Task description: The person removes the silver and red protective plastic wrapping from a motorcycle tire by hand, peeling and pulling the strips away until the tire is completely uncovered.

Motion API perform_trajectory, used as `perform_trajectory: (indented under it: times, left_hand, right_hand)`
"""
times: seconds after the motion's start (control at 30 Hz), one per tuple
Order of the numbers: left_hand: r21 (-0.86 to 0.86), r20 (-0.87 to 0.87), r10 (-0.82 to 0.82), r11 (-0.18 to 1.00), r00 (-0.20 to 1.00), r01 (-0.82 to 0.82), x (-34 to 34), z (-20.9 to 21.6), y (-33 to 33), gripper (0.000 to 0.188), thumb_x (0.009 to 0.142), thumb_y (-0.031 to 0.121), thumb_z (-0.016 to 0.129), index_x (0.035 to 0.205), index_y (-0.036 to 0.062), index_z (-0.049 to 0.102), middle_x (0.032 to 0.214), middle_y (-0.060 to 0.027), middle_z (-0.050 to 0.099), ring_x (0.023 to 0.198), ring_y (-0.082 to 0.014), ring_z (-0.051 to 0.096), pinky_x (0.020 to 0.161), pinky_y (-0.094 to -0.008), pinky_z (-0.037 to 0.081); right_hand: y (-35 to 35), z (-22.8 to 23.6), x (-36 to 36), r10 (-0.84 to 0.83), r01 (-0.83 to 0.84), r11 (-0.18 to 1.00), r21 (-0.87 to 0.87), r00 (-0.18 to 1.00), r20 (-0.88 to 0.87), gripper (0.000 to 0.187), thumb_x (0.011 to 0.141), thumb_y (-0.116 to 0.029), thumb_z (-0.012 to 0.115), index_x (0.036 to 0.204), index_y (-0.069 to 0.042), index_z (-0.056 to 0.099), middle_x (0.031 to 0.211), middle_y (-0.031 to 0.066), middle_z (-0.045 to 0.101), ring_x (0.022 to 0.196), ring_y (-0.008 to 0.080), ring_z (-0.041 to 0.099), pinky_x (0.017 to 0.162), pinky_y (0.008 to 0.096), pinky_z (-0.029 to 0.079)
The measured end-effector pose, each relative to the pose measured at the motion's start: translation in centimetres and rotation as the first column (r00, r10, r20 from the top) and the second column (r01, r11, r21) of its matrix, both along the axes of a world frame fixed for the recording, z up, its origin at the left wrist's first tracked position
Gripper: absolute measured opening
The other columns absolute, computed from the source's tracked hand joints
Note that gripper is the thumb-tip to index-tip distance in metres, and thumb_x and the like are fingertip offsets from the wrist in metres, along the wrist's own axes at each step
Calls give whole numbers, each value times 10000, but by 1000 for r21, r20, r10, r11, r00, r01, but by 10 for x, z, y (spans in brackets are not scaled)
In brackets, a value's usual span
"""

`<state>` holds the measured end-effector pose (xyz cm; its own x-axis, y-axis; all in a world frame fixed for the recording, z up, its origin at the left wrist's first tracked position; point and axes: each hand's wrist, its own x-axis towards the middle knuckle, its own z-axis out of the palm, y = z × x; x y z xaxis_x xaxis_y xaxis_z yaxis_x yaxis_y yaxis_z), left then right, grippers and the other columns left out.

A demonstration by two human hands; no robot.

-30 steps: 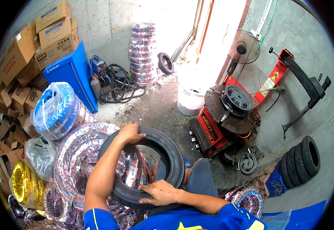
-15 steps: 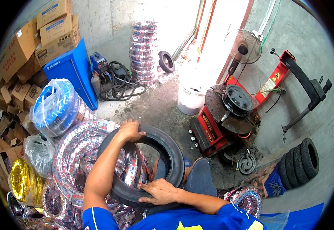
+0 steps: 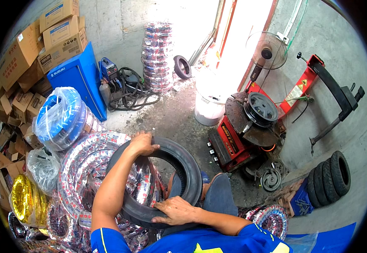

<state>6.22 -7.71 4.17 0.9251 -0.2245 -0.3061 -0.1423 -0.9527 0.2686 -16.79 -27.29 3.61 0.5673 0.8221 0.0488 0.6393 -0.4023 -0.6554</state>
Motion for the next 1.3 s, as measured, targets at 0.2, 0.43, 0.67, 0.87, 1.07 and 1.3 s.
perform_trajectory:
  times: [0.2, 0.43, 0.67, 0.87, 1.07, 1.3]
  left_hand:
    - [-14, 7, 4, 1000, 1000, -4, 1, -2, 3, 769, 881, 525, 742, 1397, -19, 571, 1501, -325, 496, 1434, -497, 428, 1191, -583, 337]
    - [-12, 45, -23, 1000, 999, 24, 2, -6, 2, 746, 880, 518, 743, 1367, -24, 581, 1414, -325, 554, 1369, -485, 486, 1161, -567, 367]
    - [-34, 40, 2, 999, 999, -1, -3, 3, 1, 716, 893, 496, 744, 1362, -25, 596, 1383, -326, 586, 1349, -480, 514, 1157, -537, 387]
    - [-127, 215, 247, 966, 945, -224, 0, 44, 39, 691, 901, 454, 762, 1371, -30, 611, 1348, -292, 643, 1308, -425, 591, 1124, -474, 452]
    - [-794, 188, 476, 589, 859, -153, -59, 130, 91, 473, 1037, 372, 665, 1276, -35, 651, 1129, -142, 739, 1079, -211, 679, 975, -357, 514]
    - [-941, -264, 201, 161, 943, -297, -46, 10, 69, 708, 1050, 647, 472, 1310, 13, 652, 1210, -128, 722, 1116, -255, 661, 1022, -431, 466]
  right_hand:
    - [1, -1, 0, 4, -4, 1000, 12, 1000, 14, 651, 994, -581, 592, 1055, 65, 644, 776, 265, 680, 773, 444, 706, 703, 514, 566]
    - [-1, -2, 0, 21, -21, 1000, 7, 1000, 0, 699, 967, -592, 623, 1151, 82, 621, 859, 266, 689, 836, 439, 709, 729, 507, 568]
    - [-1, 26, -8, 133, -133, 987, -88, 991, -14, 1156, 690, -493, 894, 1516, 114, 357, 1135, 286, 667, 1056, 417, 685, 864, 475, 561]
    - [-5, 18, -8, 41, -41, 999, 7, 997, -58, 1124, 632, -438, 930, 1529, 14, 425, 1104, 253, 713, 1036, 402, 709, 879, 457, 572]
    - [-69, 60, 10, 80, -35, 967, 251, 982, -171, 1087, 614, -379, 968, 1494, 46, 492, 1334, 239, 672, 1208, 344, 678, 1052, 398, 519]
    - [-146, 99, -22, 271, 774, 204, 599, 543, -794, 1069, 608, -323, 909, 1486, 78, 450, 1404, 222, 612, 1247, 321, 639, 1112, 436, 479]
